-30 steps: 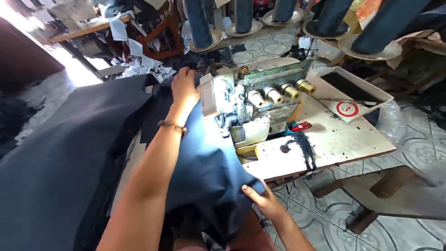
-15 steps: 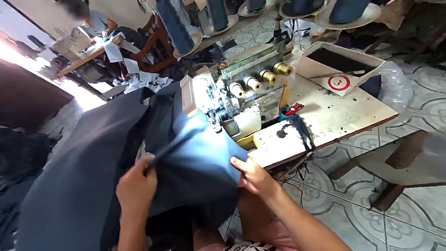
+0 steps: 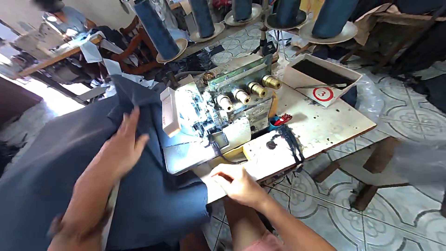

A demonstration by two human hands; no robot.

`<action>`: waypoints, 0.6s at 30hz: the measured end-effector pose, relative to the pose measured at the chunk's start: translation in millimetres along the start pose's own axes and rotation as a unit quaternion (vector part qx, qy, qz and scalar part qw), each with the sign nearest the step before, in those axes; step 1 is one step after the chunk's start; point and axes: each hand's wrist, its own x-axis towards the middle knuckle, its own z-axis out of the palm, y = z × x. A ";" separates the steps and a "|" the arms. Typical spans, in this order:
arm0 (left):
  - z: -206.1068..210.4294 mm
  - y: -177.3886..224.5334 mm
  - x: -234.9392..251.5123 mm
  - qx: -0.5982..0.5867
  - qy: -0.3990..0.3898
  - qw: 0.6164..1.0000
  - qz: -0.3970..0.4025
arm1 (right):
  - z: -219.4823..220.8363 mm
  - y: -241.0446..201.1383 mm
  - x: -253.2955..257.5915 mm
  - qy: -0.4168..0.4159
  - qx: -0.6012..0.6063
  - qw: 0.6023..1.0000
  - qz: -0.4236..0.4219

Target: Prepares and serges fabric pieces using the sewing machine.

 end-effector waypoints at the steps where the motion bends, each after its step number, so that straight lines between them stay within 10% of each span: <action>1: -2.6 16.7 -39.0 0.024 -0.071 0.997 -0.024 | -11.4 10.3 -3.7 0.037 -0.072 0.996 -0.030; 4: 21.5 58.1 -123.4 0.021 -0.326 0.941 -0.089 | -27.1 33.7 -3.5 0.102 -0.169 0.977 -0.080; 6: 48.5 42.9 -124.1 0.022 -0.338 0.937 -0.085 | -24.6 33.2 -1.9 0.093 -0.192 0.974 -0.076; 11: 35.9 -33.1 54.5 0.126 -0.359 0.917 -0.119 | -21.5 33.8 -5.6 0.093 -0.239 0.966 -0.036; 18: 39.4 -10.1 162.6 -0.157 0.005 0.950 -0.269 | -24.2 39.3 -3.5 0.092 -0.236 0.967 -0.023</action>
